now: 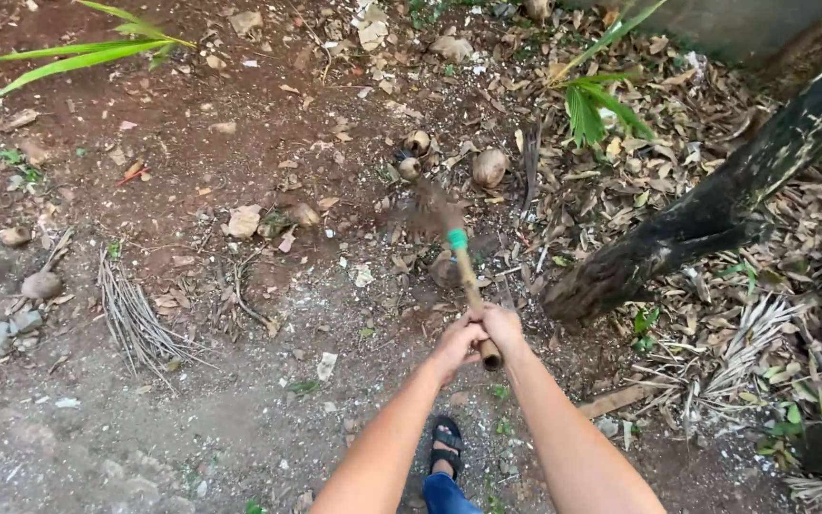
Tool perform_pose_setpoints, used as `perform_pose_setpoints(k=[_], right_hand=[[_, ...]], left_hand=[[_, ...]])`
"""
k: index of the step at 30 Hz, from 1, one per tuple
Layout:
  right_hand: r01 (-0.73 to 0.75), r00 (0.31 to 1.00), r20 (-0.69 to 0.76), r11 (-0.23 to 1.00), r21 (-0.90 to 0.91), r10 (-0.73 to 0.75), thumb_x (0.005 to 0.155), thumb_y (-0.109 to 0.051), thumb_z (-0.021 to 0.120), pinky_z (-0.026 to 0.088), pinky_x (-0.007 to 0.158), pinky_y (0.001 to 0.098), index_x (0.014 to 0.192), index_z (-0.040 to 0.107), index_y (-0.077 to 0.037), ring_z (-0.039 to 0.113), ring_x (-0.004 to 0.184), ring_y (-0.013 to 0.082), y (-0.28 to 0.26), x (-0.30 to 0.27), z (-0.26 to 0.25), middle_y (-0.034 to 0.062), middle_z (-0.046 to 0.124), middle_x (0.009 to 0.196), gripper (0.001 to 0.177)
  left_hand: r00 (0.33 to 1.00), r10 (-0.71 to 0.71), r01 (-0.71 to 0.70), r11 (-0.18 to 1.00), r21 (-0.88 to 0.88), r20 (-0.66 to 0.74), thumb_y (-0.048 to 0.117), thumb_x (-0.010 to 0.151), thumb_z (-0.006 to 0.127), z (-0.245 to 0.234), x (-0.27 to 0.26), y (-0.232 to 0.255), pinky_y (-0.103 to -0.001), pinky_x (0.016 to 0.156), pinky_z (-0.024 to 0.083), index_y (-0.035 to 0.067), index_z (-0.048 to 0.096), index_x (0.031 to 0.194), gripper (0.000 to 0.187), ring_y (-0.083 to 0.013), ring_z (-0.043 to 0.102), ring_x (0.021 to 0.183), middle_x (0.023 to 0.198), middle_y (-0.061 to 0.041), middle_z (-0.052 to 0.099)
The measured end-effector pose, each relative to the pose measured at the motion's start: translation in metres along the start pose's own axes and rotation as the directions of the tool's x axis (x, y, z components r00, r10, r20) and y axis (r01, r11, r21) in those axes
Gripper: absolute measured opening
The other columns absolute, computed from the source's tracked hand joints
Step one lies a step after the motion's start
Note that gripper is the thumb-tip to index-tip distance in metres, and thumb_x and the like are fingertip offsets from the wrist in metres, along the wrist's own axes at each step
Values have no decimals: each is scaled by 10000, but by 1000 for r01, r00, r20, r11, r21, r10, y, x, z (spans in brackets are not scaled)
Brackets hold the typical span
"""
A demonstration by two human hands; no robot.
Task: Sweeping dry leaves, coconut shells, and other debris in an outdoor yard using a broom.
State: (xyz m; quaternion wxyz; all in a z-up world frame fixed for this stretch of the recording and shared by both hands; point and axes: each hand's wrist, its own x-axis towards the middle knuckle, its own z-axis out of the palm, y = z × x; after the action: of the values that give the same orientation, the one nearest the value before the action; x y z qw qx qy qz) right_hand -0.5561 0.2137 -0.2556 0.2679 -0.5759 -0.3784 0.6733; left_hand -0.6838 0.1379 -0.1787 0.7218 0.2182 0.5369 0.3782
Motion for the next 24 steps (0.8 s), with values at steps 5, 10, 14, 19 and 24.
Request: perform_pose_setpoints(k=[5,10,14,19,24], right_hand=[[132,915,-400,978,160,-58,834,-30,685,551,659,294,1163,718,10,680,758,152,-30,-35,-22,98,747,958,333],[182,916,-395,951,250,-71,875,-12,625,535,572,294,1241,687,31,650,675,137,-81,-71,-24,81,711,896,373],[211,941,-312,946,246,-129,887,-2,619,469,465,253,1376,643,12,577,555,92,-117,-124,-3,43,663,794,490],[94,990,-110,991,96,-84,884,-13,595,454,385,278,1470,523,-81,547,458,116,-148,-188,38,63,658,727,594],[-52,969,242,999,-2,51,863,-13,577,447,373,272,1487,503,-173,533,443,112,-153,-173,105,55,632,711,648]], left_hand=[[958,120,-140,988,60,259,161,797,546,32,35,7,-203,503,311,165,614,1320,527,-46,426,617,777,65,493],[972,165,-157,986,-59,169,122,805,518,57,50,17,-198,534,365,219,566,1393,598,-37,468,625,789,68,544],[954,291,-300,940,-162,-73,144,901,491,68,34,11,-222,417,304,80,587,1398,510,-47,402,515,761,33,537],[955,261,-296,821,-489,-140,239,934,437,53,-68,38,-203,342,324,222,405,1515,583,-47,410,431,778,12,647],[934,176,-348,637,-688,-309,153,926,403,-26,-106,64,-287,392,462,255,295,1547,638,-133,549,514,848,-98,676]])
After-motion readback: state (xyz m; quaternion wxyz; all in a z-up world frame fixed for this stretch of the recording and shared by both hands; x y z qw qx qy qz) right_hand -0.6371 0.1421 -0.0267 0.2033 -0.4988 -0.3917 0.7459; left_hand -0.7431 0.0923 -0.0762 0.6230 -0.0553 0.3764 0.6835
